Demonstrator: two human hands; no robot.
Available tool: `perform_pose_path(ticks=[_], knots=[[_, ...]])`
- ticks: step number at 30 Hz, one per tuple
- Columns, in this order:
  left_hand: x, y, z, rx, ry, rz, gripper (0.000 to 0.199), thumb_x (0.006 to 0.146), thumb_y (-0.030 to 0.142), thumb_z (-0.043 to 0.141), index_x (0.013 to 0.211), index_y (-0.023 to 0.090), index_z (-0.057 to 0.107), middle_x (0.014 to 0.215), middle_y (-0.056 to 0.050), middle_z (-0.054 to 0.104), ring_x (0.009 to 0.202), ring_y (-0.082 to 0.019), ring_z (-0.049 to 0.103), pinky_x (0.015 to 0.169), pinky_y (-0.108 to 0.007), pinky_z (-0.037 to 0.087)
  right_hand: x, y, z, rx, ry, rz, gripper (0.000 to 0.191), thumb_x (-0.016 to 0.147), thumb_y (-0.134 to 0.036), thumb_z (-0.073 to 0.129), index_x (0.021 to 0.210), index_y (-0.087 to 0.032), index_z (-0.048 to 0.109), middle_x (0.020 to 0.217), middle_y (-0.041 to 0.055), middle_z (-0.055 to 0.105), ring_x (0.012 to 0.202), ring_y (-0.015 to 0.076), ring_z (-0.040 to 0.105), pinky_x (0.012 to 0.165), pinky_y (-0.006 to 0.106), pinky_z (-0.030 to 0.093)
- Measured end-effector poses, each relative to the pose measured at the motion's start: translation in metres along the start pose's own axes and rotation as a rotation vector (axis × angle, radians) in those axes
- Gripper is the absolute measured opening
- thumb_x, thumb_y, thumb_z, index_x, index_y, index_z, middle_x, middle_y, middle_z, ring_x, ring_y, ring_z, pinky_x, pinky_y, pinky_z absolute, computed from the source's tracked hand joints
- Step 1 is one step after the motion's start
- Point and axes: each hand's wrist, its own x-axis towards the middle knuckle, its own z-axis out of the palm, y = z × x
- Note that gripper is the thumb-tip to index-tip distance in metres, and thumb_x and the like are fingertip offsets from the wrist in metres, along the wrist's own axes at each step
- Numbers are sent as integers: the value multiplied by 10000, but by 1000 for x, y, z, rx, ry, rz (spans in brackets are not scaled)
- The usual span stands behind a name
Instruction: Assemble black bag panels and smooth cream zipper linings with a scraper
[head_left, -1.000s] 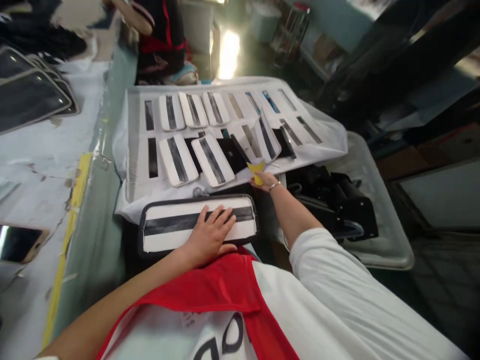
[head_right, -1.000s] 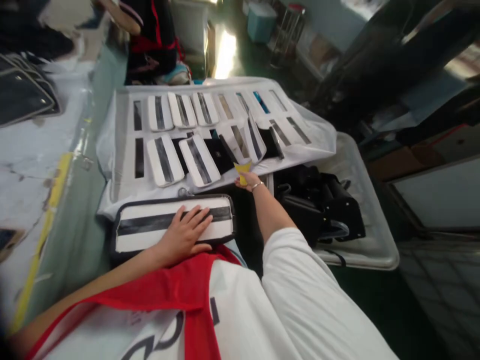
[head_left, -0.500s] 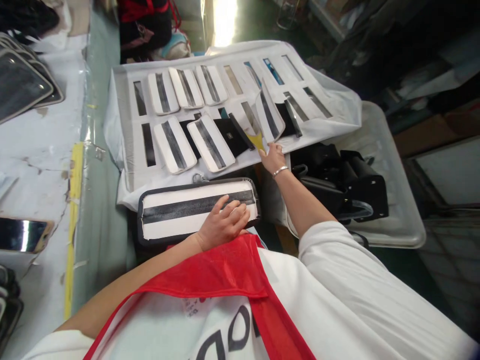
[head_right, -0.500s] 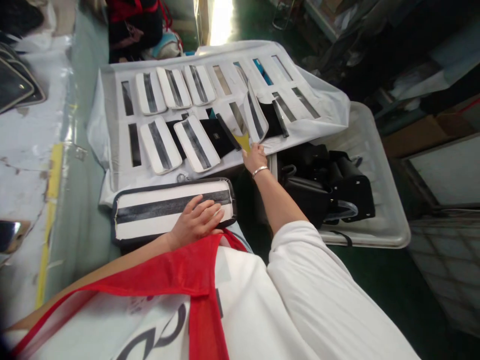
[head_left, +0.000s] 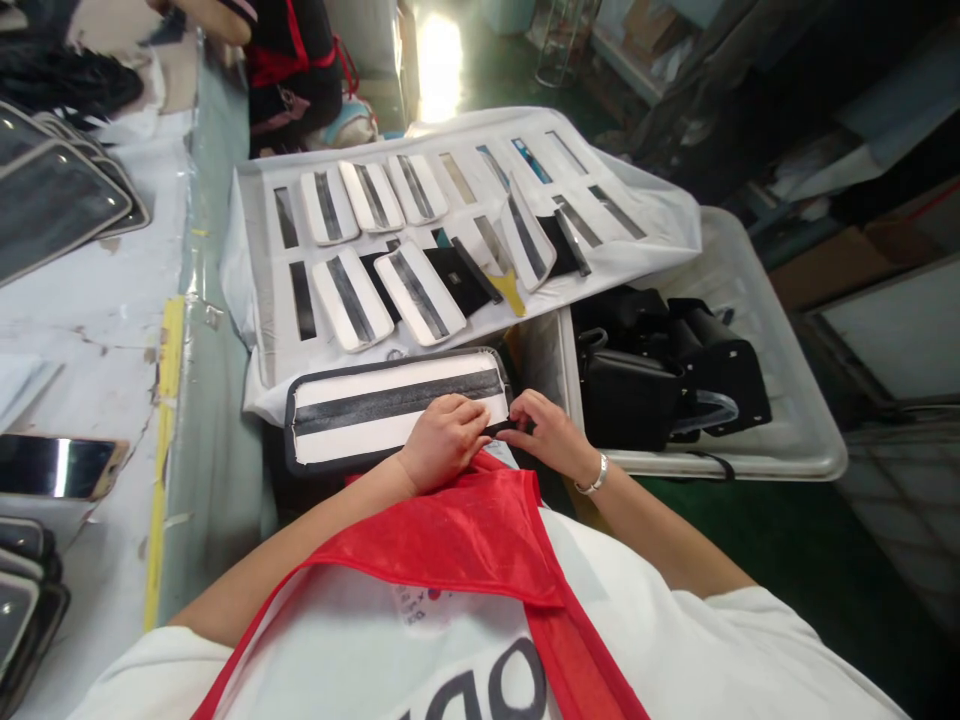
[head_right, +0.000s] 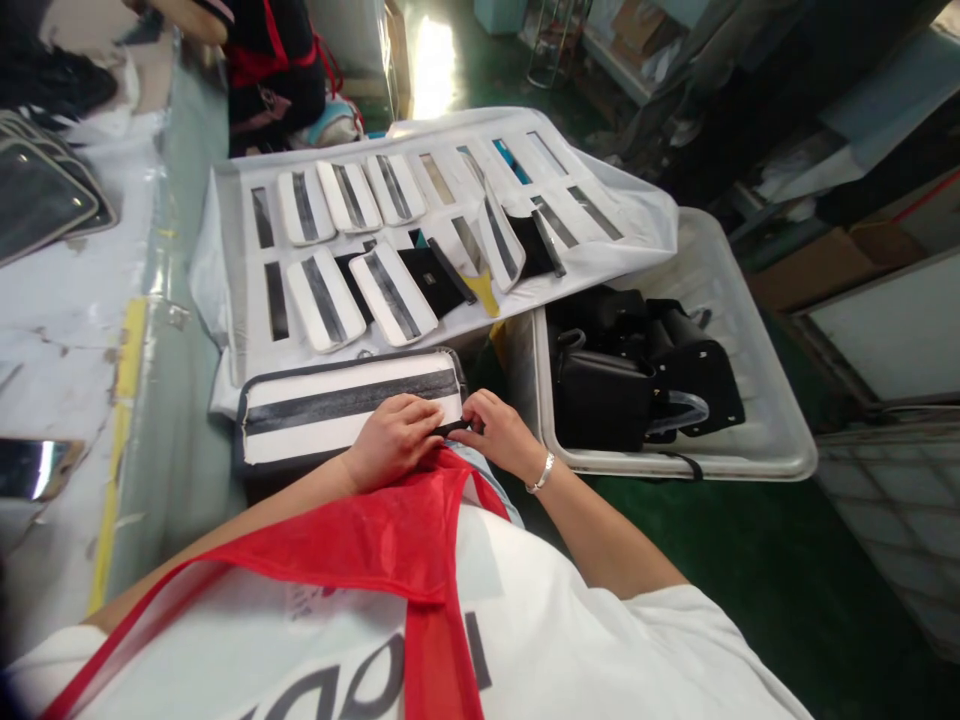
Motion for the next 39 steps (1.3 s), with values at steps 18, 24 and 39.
perform_pose_path(ticks=[18,24,39], knots=[[-9,-16,-26,-184,53,-117,674,819,358,607,1382,120,323,1370,-164,440,1262,-218,425,1030,-333,399,-6,-17,13,-256,125,176,347,711,-389,720,731,-207,424,735,-11,467,608,130,435,542,269,364],[35,-65,-38,-52,-46,-387,696,836,492,531,1371,90,338,1401,-177,418,1295,-249,394,1068,-358,324,-9,-22,12,-390,86,-32,307,805,-451,625,755,-209,443,768,12,467,634,145,450,581,285,390],[53,-39,-6,175,-251,-402,414,933,436,317,1081,132,555,1039,-116,648,956,-245,613,781,-328,443,-26,-1,26,-416,126,-197,246,869,-449,530,806,-212,544,772,53,528,734,182,509,681,307,438]])
